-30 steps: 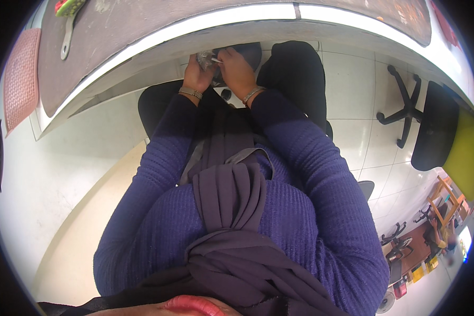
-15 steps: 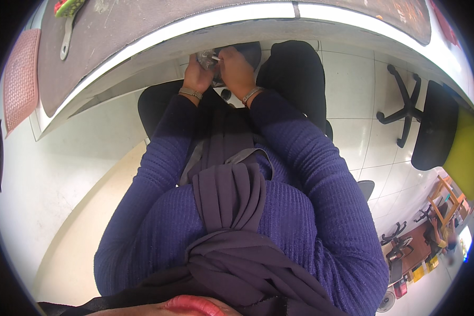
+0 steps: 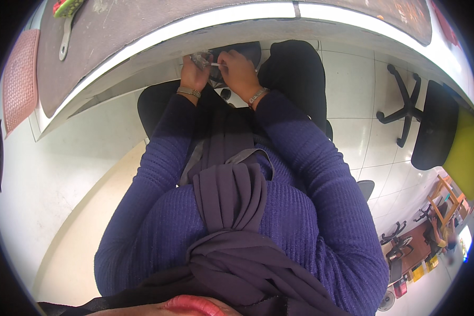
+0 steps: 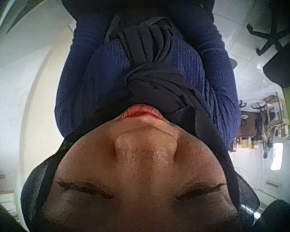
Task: The person uses a marker to draw lines on a blue dental cast. They handle a pink dental impression and use a tool to scrape it while holding it over a container.
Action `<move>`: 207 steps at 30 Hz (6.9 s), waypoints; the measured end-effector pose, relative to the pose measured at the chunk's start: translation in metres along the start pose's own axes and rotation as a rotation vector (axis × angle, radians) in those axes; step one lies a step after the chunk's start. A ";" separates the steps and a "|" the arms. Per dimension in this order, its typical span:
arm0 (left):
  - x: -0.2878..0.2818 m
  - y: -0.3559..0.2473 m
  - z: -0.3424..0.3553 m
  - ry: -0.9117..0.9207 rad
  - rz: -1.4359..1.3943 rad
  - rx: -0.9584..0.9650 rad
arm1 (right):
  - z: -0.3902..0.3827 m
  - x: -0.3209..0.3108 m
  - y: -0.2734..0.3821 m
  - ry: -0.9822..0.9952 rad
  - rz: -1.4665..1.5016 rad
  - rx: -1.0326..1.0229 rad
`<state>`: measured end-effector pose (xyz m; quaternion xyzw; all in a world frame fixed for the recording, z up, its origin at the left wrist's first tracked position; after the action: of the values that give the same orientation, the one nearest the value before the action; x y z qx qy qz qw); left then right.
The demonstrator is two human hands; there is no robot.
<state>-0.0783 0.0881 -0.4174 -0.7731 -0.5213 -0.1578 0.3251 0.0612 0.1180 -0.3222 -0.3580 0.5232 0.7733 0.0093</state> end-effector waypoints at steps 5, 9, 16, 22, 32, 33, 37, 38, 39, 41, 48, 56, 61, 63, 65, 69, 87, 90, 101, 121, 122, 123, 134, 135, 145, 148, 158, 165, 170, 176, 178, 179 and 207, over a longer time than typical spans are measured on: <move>-0.004 -0.001 0.003 0.007 -0.020 -0.005 | 0.003 -0.005 0.003 -0.049 -0.105 0.012; -0.003 0.000 0.003 0.011 0.022 0.014 | 0.005 -0.006 0.004 -0.029 -0.021 0.047; -0.001 0.004 0.001 -0.025 0.021 -0.008 | 0.003 -0.007 -0.006 -0.056 -0.066 0.073; -0.014 -0.011 0.006 0.018 0.363 0.205 | 0.004 -0.003 0.007 -0.008 -0.032 0.029; -0.004 -0.001 0.005 -0.004 0.151 0.038 | 0.005 -0.005 0.006 -0.018 -0.082 0.027; -0.001 0.001 0.005 0.039 0.175 0.031 | 0.005 -0.006 0.004 -0.034 -0.076 0.037; 0.010 0.005 0.001 0.117 0.267 0.002 | 0.005 -0.004 0.000 -0.061 -0.007 0.040; 0.010 0.006 0.000 0.110 0.285 -0.003 | 0.005 -0.002 0.001 -0.054 0.021 0.028; 0.008 0.006 0.002 0.134 0.270 -0.006 | 0.005 -0.002 0.001 -0.062 0.026 0.034; 0.009 0.005 0.004 0.184 0.242 -0.013 | 0.005 -0.002 -0.001 -0.080 0.035 0.047; 0.021 -0.005 -0.013 0.086 0.911 0.255 | 0.004 0.002 -0.008 -0.099 0.043 0.045; 0.000 0.004 0.010 0.170 0.105 -0.061 | 0.003 -0.013 0.001 -0.179 0.084 0.050; 0.013 0.005 0.002 0.145 0.332 0.029 | 0.013 -0.010 -0.027 -0.229 0.223 0.157; 0.018 0.008 0.000 0.162 0.339 0.014 | 0.013 -0.003 -0.036 -0.208 0.278 0.196; 0.025 0.009 -0.006 0.185 0.408 0.047 | 0.013 -0.002 -0.039 -0.215 0.275 0.209; 0.033 0.019 -0.011 0.248 0.415 -0.057 | 0.013 -0.010 -0.026 -0.213 0.196 0.156; 0.054 0.013 -0.026 0.365 0.593 0.055 | 0.006 0.009 -0.042 -0.178 0.453 0.177; 0.043 0.010 -0.018 0.296 0.603 0.103 | 0.007 0.000 -0.038 -0.214 0.341 0.135; 0.036 -0.015 -0.026 -0.035 1.095 0.432 | 0.013 -0.020 -0.008 -0.052 -0.085 0.076; 0.027 -0.020 -0.023 -0.096 1.036 0.457 | 0.012 -0.025 0.006 -0.102 -0.274 -0.027; 0.026 -0.020 -0.022 -0.099 1.028 0.458 | 0.013 -0.023 0.005 -0.108 -0.266 -0.026; 0.025 -0.020 -0.021 -0.085 1.035 0.469 | 0.013 -0.021 0.003 -0.109 -0.250 -0.016; 0.031 -0.021 -0.029 -0.134 1.125 0.418 | 0.014 -0.012 -0.008 -0.093 -0.130 0.047; 0.028 -0.022 -0.028 -0.144 1.124 0.435 | 0.014 -0.013 -0.006 -0.091 -0.157 0.048; 0.031 -0.020 -0.032 -0.143 1.128 0.401 | 0.011 -0.017 -0.005 -0.099 -0.298 -0.006; 0.021 -0.018 -0.022 -0.090 1.096 0.384 | 0.011 -0.015 -0.004 -0.086 -0.304 0.004; 0.006 -0.015 -0.009 -0.159 1.169 0.384 | 0.009 -0.010 -0.012 -0.079 -0.266 0.027; 0.007 -0.013 -0.012 -0.111 1.074 0.319 | 0.009 -0.006 -0.013 -0.044 -0.282 0.031; 0.010 -0.012 -0.012 -0.106 1.081 0.298 | 0.009 -0.005 -0.011 -0.036 -0.312 0.031; 0.002 -0.014 -0.009 -0.167 1.082 0.314 | 0.010 -0.004 -0.009 -0.015 -0.338 0.029; 0.007 -0.012 -0.012 -0.143 1.103 0.331 | 0.010 -0.005 -0.016 -0.048 -0.358 0.042; 0.009 -0.011 -0.013 -0.131 1.113 0.339 | 0.010 -0.005 -0.019 -0.065 -0.369 0.050; 0.007 -0.007 -0.002 -0.017 1.152 0.344 | 0.009 0.003 -0.038 -0.027 -0.110 0.153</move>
<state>-0.0820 0.0932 -0.4094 -0.8686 -0.0389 0.1366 0.4746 0.0686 0.1413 -0.3524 -0.3740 0.5601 0.7342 0.0863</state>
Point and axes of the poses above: each hand's wrist, its own z-axis towards the middle knuckle, its own x-axis out of the palm, y = z × x, the point moved 9 cm from there along z, towards the middle knuckle, and after that the axes turned 12 degrees about -x, right-handed, at the moved point
